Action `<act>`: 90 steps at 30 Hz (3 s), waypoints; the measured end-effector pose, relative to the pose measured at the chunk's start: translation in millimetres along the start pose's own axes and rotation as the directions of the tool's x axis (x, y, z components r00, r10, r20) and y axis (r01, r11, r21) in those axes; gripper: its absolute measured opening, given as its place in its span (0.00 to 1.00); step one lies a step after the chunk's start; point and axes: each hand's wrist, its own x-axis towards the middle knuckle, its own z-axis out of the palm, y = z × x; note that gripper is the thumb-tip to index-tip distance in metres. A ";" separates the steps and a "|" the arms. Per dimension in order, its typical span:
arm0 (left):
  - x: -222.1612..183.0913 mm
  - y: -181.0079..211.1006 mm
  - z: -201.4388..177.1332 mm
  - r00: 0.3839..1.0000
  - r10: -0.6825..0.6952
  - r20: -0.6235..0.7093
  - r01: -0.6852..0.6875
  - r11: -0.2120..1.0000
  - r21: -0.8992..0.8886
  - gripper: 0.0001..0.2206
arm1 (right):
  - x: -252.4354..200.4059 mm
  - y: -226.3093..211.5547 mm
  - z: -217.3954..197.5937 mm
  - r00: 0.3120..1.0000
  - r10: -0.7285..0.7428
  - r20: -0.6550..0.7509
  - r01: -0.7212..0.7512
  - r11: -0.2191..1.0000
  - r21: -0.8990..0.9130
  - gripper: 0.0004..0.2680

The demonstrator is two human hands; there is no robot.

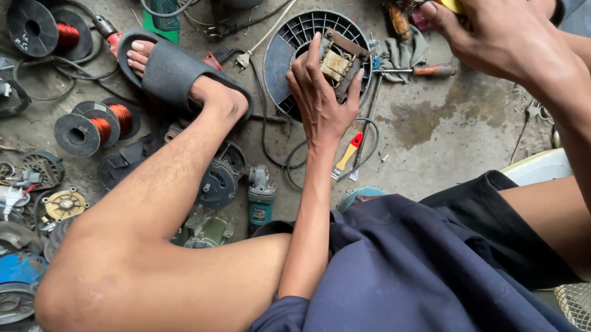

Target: Disassembling a transformer core from a motor assembly using a screwdriver

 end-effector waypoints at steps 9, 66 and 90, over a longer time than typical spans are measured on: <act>5.2 4.6 -9.4 0.989 -0.146 -0.012 0.141 0.970 -0.200 0.40 | -0.5 -5.1 -0.8 0.999 -0.037 -0.011 0.037 0.999 0.032 0.20; 63.3 -48.1 -53.4 0.849 -0.478 -0.225 0.305 0.791 -0.530 0.09 | 49.1 33.0 43.9 0.982 0.063 0.176 -0.099 0.974 0.206 0.20; 56.8 -29.3 -62.7 0.914 -0.405 -0.023 0.339 0.794 -0.505 0.06 | 36.0 18.0 30.9 0.977 0.089 0.196 -0.130 0.969 0.209 0.18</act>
